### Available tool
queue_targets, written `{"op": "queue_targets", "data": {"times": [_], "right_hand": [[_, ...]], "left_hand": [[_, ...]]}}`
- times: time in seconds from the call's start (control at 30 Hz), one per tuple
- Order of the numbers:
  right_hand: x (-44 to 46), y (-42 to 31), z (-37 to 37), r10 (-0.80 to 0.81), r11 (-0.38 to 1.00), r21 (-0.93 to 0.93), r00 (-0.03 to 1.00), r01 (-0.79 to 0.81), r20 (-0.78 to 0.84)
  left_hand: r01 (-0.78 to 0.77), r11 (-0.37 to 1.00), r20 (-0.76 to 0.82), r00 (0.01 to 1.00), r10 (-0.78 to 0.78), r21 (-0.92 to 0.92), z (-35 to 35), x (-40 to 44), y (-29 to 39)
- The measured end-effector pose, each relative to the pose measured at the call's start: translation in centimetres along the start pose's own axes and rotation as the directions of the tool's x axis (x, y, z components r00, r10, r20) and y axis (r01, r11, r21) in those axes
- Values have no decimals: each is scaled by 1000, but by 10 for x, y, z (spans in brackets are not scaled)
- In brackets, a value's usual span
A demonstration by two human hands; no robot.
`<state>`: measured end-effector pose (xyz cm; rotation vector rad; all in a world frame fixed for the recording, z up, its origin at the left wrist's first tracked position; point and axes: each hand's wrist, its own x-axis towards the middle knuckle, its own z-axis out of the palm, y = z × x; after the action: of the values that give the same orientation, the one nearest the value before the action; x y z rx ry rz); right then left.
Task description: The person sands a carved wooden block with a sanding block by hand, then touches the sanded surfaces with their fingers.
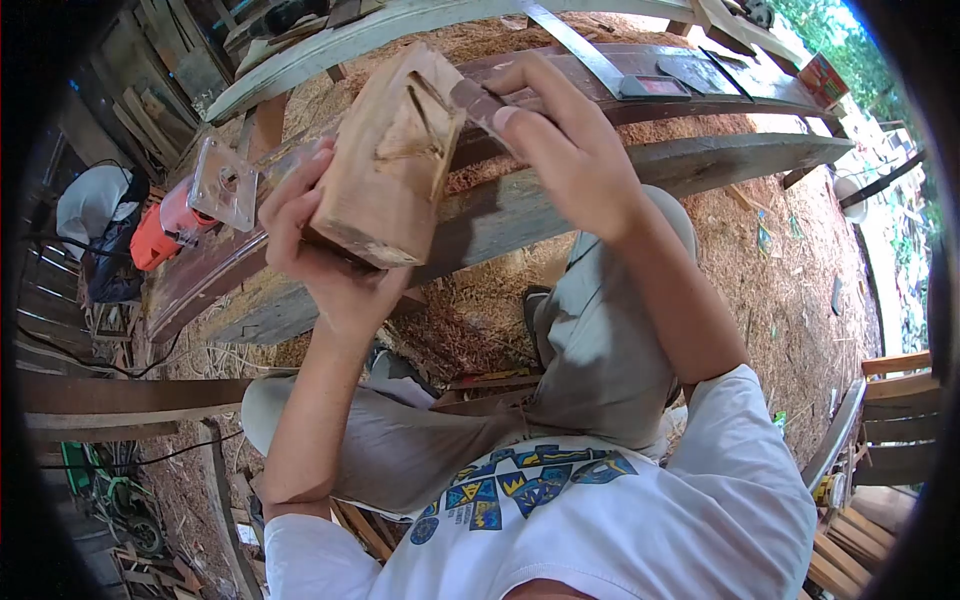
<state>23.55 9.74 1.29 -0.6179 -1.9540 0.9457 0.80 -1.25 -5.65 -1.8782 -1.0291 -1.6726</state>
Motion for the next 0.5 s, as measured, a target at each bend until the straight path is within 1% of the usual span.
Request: {"op": "queue_targets", "data": {"times": [0.03, 0.07, 0.13, 0.2, 0.27, 0.3, 0.33, 0.37, 0.4, 0.43, 0.47, 0.5], "right_hand": [[1, 4, 1, -5, 998, 57, 1000, 5, 6], [0, 5, -1, -8, 998, 58, 1000, 7, 8], [-2, 4, -3, 25, 999, 28, 999, -26, 44], [-5, 7, -1, 42, 997, 63, 998, -45, 48], [-4, 8, 2, 57, 993, 96, 997, -63, 58], [-4, 7, 2, 93, 990, 105, 994, -98, 52], [-4, 7, 1, 128, 985, 111, 991, -133, 46], [-3, 5, 0, 128, 985, 110, 991, -133, 44], [-3, 3, -1, 163, 976, 137, 984, -172, 73], [-4, 2, -2, 196, 964, 164, 975, -211, 100], [-5, 2, -2, 199, 963, 165, 976, -212, 92], [-6, 4, -1, 177, 973, 132, 979, -189, 97]], "left_hand": [[43, 999, -29, 999, -42, 15, -1, -3, -4], [86, 996, -58, 995, -84, 28, -2, -4, -8], [102, 994, -80, 992, -99, 35, 0, -3, -11], [121, 992, -98, 988, -116, 44, -2, -1, -9], [141, 962, -54, 990, -132, 236, -4, 7, -5], [141, 961, -54, 990, -132, 237, -3, 9, -4], [125, 952, -36, 992, -120, 279, 0, 11, -5], [108, 942, -19, 994, -107, 318, 2, 13, -7], [107, 943, -18, 994, -107, 316, 3, 15, -9], [74, 931, 48, 994, -97, 358, 4, 18, -13], [36, 917, 117, 989, -89, 397, 4, 20, -14], [31, 920, 122, 989, -85, 390, 5, 22, -12]]}}
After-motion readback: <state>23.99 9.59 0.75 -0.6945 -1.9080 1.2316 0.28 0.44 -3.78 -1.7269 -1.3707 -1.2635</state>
